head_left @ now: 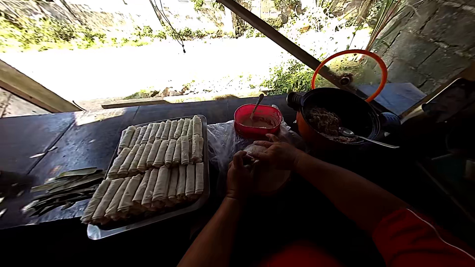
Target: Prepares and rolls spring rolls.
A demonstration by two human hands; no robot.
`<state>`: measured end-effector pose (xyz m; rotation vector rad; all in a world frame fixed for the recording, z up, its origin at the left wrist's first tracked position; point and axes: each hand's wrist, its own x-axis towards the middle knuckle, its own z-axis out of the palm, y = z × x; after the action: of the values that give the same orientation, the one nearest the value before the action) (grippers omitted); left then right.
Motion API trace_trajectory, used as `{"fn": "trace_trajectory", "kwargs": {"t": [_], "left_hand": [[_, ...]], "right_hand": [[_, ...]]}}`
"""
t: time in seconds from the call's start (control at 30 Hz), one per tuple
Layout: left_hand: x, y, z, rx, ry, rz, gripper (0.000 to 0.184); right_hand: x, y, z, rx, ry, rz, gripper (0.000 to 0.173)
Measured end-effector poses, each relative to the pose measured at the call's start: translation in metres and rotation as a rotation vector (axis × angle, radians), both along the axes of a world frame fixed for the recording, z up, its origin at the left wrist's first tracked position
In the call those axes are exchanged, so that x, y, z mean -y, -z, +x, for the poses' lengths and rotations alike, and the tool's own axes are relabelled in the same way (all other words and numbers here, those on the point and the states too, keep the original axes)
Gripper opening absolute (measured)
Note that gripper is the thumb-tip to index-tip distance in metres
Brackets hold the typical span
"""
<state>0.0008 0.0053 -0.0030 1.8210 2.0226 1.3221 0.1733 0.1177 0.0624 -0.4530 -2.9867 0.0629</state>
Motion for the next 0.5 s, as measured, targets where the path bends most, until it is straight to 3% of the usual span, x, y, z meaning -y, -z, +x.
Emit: {"fn": "trace_trajectory", "kwargs": {"t": [0.2,0.3,0.5], "left_hand": [[0.001,-0.003,0.0,0.011,-0.002,-0.013,0.061],[0.001,-0.005,0.001,0.0,0.002,-0.039,0.061],[0.0,-0.004,0.0,-0.019,0.013,-0.033,0.058]], "right_hand": [[-0.003,0.0,0.002,0.036,0.065,-0.074,0.051],[-0.006,-0.002,0.01,-0.09,0.072,0.043,0.046],[-0.004,-0.001,0.024,-0.06,0.119,0.052,0.051]]}}
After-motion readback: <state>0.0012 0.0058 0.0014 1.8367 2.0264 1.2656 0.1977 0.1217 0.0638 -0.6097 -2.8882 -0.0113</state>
